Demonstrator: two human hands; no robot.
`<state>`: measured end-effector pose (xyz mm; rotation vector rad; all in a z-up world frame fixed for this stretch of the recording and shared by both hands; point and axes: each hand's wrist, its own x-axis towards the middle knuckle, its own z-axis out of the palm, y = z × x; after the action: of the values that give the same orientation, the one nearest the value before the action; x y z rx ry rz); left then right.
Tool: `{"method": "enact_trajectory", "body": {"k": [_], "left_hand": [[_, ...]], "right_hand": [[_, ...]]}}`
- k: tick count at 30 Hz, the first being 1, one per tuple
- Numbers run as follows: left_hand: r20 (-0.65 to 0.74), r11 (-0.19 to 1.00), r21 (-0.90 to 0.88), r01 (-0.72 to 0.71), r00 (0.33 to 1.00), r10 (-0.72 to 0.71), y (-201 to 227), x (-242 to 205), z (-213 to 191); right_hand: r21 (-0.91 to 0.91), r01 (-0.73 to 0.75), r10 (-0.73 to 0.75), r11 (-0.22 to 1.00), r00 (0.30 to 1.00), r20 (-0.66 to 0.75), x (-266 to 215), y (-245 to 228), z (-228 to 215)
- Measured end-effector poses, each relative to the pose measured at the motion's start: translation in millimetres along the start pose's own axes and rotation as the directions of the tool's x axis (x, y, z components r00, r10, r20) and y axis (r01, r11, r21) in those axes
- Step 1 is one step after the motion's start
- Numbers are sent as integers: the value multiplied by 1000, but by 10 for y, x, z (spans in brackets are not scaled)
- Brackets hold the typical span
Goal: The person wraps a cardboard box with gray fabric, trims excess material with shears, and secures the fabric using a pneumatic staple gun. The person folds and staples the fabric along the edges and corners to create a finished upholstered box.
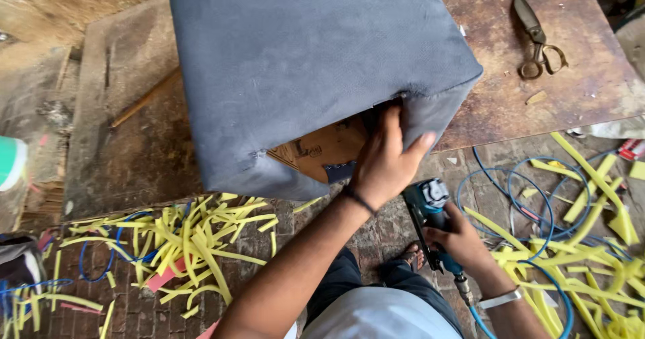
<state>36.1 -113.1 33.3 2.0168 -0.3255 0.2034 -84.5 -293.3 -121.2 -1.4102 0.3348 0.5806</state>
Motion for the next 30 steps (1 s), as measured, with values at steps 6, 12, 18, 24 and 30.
{"method": "enact_trajectory", "body": {"k": [6,12,18,24,30], "left_hand": [[581,834,544,97,673,-457,27,-1143,-840],[710,1,691,-723,679,-184,-278,-1105,-1300],[634,-220,583,-782,608,-479,-730,-710,-1306],[765,-110,512,-852,511,-392,-1109,-693,-1773],[700,-118,674,-730,681,-217,-625,-847,-2330]], "right_hand": [[-410,-195,163,891,980,-112,-218,219,208],[-755,-122,-5,644,986,-164,-128,152,580],[-798,-51,-62,601,992,-110,212,-509,1111],[-542,50,5,839,995,99,681,-1323,1418],[-508,22,99,861,973,210,810,-1497,2019]]}}
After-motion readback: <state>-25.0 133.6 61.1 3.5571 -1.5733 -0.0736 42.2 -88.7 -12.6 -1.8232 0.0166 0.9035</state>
